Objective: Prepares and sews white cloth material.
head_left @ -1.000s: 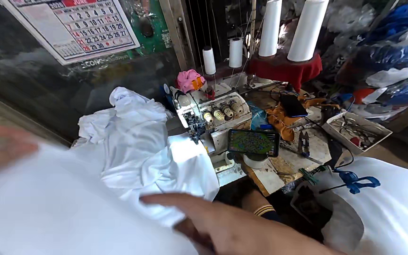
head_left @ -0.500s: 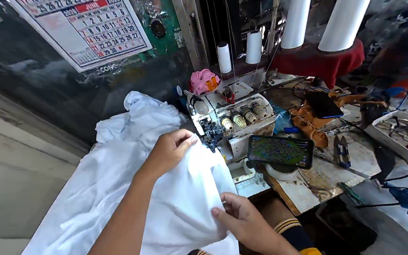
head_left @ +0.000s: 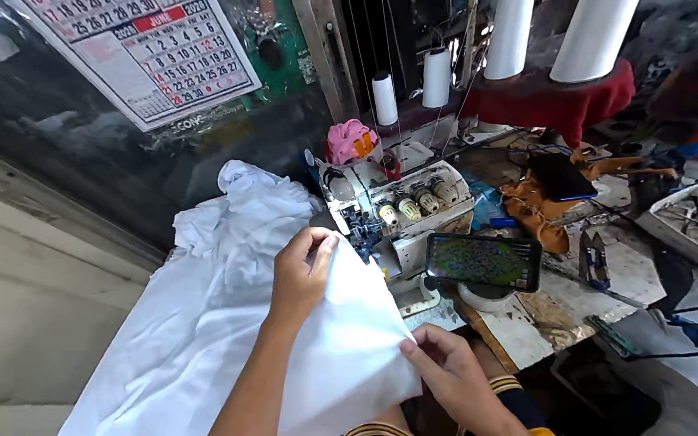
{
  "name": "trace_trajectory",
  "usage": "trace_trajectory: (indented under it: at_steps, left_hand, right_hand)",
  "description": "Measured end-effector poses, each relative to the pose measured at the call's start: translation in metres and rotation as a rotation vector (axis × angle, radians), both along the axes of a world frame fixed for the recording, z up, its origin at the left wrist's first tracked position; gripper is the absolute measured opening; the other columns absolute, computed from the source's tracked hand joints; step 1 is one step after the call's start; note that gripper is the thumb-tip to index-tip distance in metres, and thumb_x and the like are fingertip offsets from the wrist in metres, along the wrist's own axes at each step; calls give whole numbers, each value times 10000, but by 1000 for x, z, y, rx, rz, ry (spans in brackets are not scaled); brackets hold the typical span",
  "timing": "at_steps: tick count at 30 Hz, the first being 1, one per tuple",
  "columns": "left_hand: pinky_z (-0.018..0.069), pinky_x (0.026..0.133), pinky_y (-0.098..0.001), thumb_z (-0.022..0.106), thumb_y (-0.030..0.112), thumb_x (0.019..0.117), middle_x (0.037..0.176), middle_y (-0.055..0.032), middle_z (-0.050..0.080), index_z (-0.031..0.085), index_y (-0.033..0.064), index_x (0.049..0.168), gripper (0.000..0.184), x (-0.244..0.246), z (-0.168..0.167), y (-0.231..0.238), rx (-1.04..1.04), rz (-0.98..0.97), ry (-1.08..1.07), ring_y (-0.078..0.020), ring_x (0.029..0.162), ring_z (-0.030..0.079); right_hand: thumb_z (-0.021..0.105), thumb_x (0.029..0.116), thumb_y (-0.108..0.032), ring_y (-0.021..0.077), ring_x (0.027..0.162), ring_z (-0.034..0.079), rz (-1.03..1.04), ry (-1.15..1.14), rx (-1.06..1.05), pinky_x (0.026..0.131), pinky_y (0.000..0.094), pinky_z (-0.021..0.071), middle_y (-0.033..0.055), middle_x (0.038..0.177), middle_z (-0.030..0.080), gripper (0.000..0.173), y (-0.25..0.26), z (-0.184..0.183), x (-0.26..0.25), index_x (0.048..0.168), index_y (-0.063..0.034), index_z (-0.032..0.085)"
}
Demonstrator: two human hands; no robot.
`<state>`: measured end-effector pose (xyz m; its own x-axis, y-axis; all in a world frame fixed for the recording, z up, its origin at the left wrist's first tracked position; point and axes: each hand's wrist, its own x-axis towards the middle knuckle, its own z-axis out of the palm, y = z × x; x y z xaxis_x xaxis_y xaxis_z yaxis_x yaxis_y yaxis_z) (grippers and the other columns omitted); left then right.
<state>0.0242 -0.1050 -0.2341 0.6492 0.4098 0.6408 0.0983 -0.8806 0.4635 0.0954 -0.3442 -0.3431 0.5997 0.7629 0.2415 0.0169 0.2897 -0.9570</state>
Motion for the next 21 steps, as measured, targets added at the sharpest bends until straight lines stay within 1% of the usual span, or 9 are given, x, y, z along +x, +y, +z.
trace_trajectory:
  at_steps: [2,4,5,8,11,13,15,18,21]
  left_hand:
    - [567,710,-261,579,245,1051,942,2,671,657,102,1087,166,6,-13,1,-34,18,4,-60,803,646]
    - [578,727,-269,598,271,1042,964,16,680,674,119,1069,172,11,-20,4,-47,22,59,-54,822,654]
    - [565,715,-262,604,275,1039,951,20,669,673,126,1048,165,12,-18,5,-27,31,84,-50,809,642]
    - [561,744,-258,614,280,1030,982,29,656,688,141,1033,157,9,-17,5,28,46,148,-45,845,636]
    - [572,746,-266,642,285,1002,1014,40,661,735,158,1028,159,-6,-15,0,79,24,211,-49,865,638]
    - [575,731,-238,673,276,976,1025,58,655,750,177,1011,131,-16,-16,-5,76,18,224,-32,864,638]
    - [588,765,-232,687,258,968,1049,61,672,758,180,1020,118,-20,-17,-9,44,26,218,-27,894,655]
    - [581,746,-258,663,230,989,1014,36,669,745,161,1030,114,-18,-13,-14,16,68,203,-53,855,650]
    - [570,727,-285,644,232,1010,972,13,650,723,143,1030,121,-11,-12,-18,68,128,204,-81,824,637]
  right_hand:
    - [651,1012,-182,113,631,632,-37,19,-12,570,255,547,40,762,668,162,-3,-8,-3,942,-39,681]
    - [669,1001,-182,114,626,634,-57,32,-25,570,259,550,36,746,667,165,-1,-15,-5,915,-42,684]
    - [685,990,-184,117,621,642,-67,39,-30,565,265,559,39,743,675,168,1,-17,-6,904,-40,692]
    - [731,961,-199,111,590,631,-79,28,-53,531,266,546,36,720,676,180,-4,-13,-11,880,-40,704]
    - [760,935,-169,114,615,633,-28,-53,-84,542,284,555,51,776,690,164,-26,0,-22,870,-27,710]
    - [774,925,-154,141,669,652,-11,-57,-85,575,304,577,81,847,700,165,-35,-5,-30,859,-14,718]
    - [779,920,-160,150,700,664,-30,-54,-103,592,302,588,83,873,701,167,-38,-13,-35,848,-20,723]
    - [764,933,-178,132,675,651,-55,-63,-122,572,283,569,67,840,696,191,-38,-11,-37,819,-31,720]
    - [755,940,-188,114,646,628,-82,-89,-115,546,267,539,51,797,684,224,-36,-4,-33,778,-41,709]
